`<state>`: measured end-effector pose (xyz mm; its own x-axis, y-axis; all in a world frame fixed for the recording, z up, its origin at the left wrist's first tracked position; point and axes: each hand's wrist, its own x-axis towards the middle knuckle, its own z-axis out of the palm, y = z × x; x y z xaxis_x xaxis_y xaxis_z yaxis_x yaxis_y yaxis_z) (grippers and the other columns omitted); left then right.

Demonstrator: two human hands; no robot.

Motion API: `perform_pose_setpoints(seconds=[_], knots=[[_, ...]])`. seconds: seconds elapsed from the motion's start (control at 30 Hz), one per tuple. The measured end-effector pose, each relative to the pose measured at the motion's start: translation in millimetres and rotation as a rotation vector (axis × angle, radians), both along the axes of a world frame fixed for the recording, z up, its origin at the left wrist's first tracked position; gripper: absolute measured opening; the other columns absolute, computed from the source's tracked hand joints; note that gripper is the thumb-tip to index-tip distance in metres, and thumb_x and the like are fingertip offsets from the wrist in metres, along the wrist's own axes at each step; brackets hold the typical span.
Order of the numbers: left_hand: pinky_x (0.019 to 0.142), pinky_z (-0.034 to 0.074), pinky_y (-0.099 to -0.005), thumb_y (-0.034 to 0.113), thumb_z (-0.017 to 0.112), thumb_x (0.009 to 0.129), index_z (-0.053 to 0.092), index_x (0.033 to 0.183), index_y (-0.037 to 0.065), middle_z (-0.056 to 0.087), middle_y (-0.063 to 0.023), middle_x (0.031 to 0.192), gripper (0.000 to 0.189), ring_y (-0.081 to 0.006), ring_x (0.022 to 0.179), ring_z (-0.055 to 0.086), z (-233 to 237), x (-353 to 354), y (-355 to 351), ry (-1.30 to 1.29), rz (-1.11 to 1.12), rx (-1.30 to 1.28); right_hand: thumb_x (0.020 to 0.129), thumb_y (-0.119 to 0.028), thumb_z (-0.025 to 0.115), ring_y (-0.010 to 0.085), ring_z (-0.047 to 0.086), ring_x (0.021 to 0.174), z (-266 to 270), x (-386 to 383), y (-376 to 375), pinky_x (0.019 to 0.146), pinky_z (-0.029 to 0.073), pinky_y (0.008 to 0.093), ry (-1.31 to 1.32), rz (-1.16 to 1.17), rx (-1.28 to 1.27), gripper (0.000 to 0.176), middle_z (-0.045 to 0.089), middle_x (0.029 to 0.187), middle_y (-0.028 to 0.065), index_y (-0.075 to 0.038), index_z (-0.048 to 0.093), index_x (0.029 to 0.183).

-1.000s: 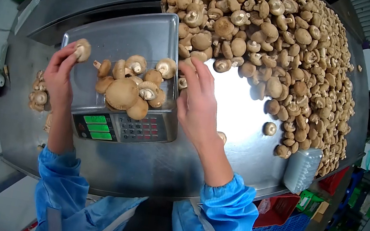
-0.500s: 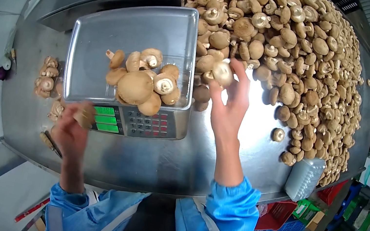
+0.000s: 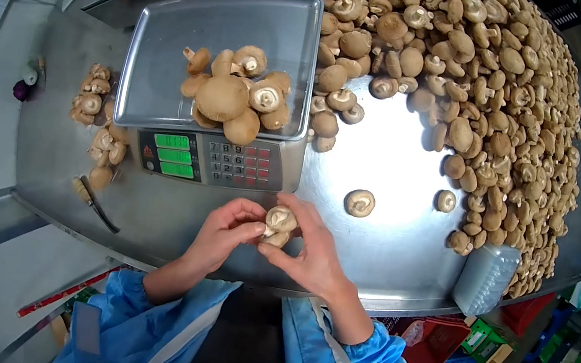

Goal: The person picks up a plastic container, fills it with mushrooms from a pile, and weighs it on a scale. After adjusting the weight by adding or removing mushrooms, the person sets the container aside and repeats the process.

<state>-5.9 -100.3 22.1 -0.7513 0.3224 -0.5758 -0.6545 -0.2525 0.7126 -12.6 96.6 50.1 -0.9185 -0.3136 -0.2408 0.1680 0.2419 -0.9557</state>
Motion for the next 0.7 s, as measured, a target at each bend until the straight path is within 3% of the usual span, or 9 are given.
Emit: perform_pose_setpoints(seconds=[0.2, 0.3, 0.43, 0.57, 0.7], knots=[[0.081, 0.054, -0.0283, 0.009, 0.059, 0.098, 0.059, 0.116, 0.000, 0.066, -0.0086, 0.108, 0.020, -0.0147, 0.097, 0.064, 6.5, -2.6, 22.3, 0.103, -0.006, -0.031, 0.078, -0.014, 0.080, 0.0212, 0.062, 0.109, -17.6, 3.5, 32.2, 0.088, 0.055, 0.0344, 0.029, -0.259, -0.019, 0.068, 0.058, 0.121, 0.0099, -0.006, 0.050, 0.138], [0.082, 0.054, -0.0275, 0.010, 0.060, 0.098, 0.061, 0.116, 0.000, 0.066, -0.0072, 0.107, 0.021, -0.0139, 0.097, 0.065, 1.8, -7.3, 23.0, 0.216, -0.021, -0.110, 0.080, -0.014, 0.077, 0.0232, 0.062, 0.109, -28.1, -1.1, 64.5, 0.086, 0.055, 0.0354, 0.025, -0.467, 0.149, 0.067, 0.058, 0.123, 0.0136, -0.002, 0.048, 0.139], [0.086, 0.053, -0.0294, 0.006, 0.058, 0.098, 0.061, 0.119, -0.001, 0.066, -0.0086, 0.111, 0.022, -0.0161, 0.103, 0.065, 3.8, -21.4, 17.0, 0.336, -0.044, -0.265, 0.083, -0.016, 0.072, 0.0240, 0.061, 0.109, -45.6, -12.4, 111.4, 0.082, 0.055, 0.0330, 0.147, -0.551, 0.431, 0.066, 0.054, 0.127, 0.0157, 0.001, 0.045, 0.141], [0.089, 0.051, -0.0292, 0.011, 0.062, 0.096, 0.064, 0.115, 0.002, 0.068, -0.0055, 0.102, 0.021, -0.0160, 0.101, 0.065, 8.6, -48.9, 8.0, 0.452, 0.038, -0.422, 0.083, -0.015, 0.072, 0.0327, 0.057, 0.115, -74.3, -16.8, 137.0, 0.095, 0.050, 0.0383, 0.131, -0.473, 0.603, 0.070, 0.052, 0.130, 0.0208, 0.002, 0.040, 0.143], [0.092, 0.051, -0.0305, 0.011, 0.061, 0.098, 0.065, 0.118, 0.003, 0.069, -0.0077, 0.110, 0.023, -0.0166, 0.106, 0.065, 25.5, -76.1, 3.5, 0.337, 0.059, -0.409, 0.084, -0.013, 0.071, 0.0391, 0.049, 0.124, -64.7, -16.1, 131.1, 0.106, 0.041, 0.0453, 0.234, -0.460, 0.766, 0.070, 0.049, 0.134, 0.0247, 0.001, 0.038, 0.144]])
